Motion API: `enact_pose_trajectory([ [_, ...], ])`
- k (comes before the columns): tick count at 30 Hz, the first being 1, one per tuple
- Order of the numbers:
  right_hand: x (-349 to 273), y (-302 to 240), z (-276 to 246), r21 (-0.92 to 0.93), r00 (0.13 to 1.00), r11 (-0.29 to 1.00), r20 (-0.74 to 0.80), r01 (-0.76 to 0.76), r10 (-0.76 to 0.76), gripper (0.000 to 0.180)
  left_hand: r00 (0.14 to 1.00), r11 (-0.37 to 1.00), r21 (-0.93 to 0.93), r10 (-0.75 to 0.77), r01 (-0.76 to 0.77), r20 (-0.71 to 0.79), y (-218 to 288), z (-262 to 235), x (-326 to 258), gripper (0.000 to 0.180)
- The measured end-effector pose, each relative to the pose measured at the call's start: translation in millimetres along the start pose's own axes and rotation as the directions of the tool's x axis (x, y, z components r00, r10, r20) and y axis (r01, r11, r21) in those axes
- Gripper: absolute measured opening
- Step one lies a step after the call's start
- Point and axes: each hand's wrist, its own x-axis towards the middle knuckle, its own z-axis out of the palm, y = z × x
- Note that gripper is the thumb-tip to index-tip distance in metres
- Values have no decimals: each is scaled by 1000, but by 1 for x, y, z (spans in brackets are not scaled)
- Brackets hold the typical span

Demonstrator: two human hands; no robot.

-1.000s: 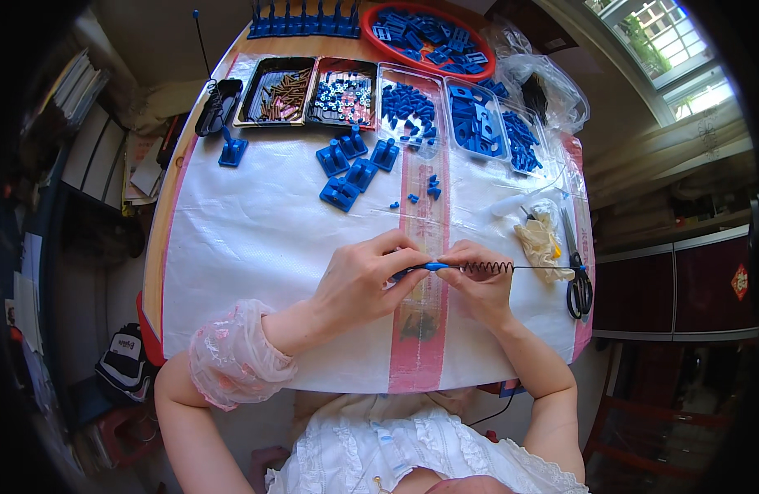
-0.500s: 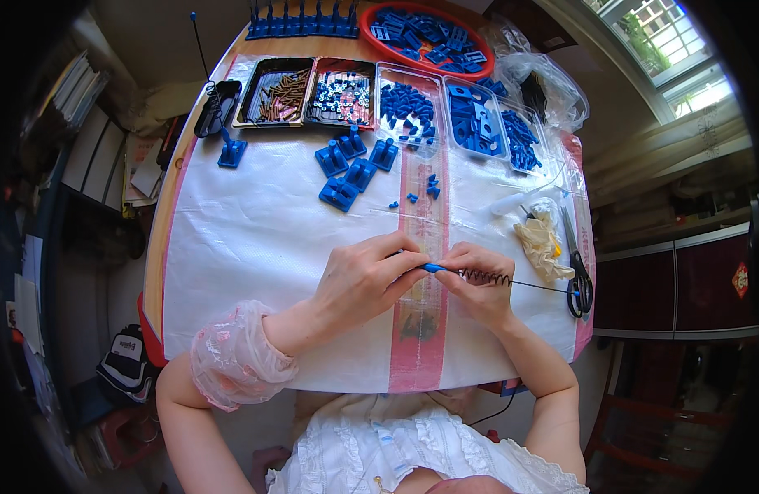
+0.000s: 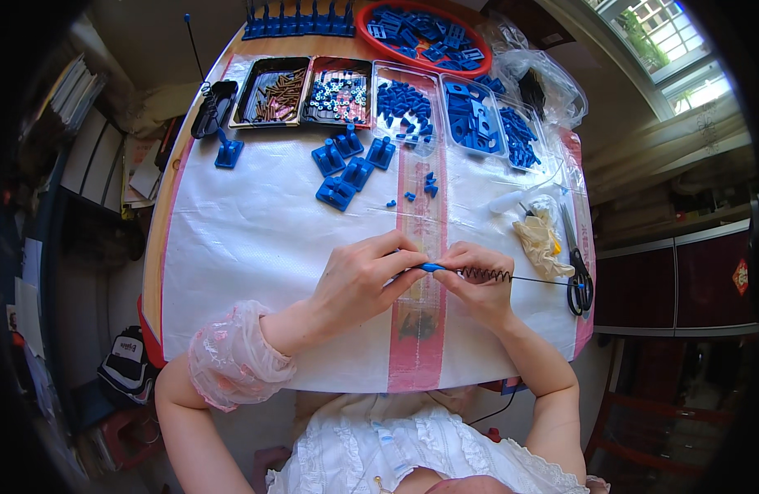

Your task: The recorder is assembling small blue plastic housings with metal springs and thin wires at a workspace.

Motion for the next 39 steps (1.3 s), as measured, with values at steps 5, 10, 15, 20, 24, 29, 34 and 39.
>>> enact_pose_trajectory([
  [5, 0, 2, -1, 20, 1000, 1000, 6, -19, 19, 16, 1000, 1000, -17, 5, -5, 4, -1, 1, 0, 17],
  [10, 0, 4, -3, 21, 1000, 1000, 16, -22, 22, 16, 1000, 999, -35, 4, -4, 1, -2, 2, -1, 18],
  [15, 0, 5, -4, 11, 1000, 1000, 29, -12, 11, 16, 1000, 1000, -20, -5, 6, 15, -1, 2, -1, 19],
  [20, 0, 7, -4, 10, 1000, 1000, 19, -12, 12, 15, 1000, 1000, 6, 4, -4, 18, -1, 2, 0, 18],
  [24, 0, 9, -5, -2, 1000, 1000, 21, -8, 8, 14, 999, 1000, 10, -12, 12, 39, 0, 2, 0, 18],
  [29, -1, 11, -5, -3, 1000, 1000, 21, 4, -4, 14, 999, 1000, 24, -10, 9, 39, 1, 2, 0, 18],
  [34, 0, 9, -4, -5, 998, 999, 38, 42, -41, 14, 998, 994, 94, 47, -50, 38, 3, 0, 0, 20],
  [39, -1, 8, -4, -13, 990, 991, 46, 133, -132, 13, 981, 964, 181, 192, -194, 27, 5, -2, 3, 25],
])
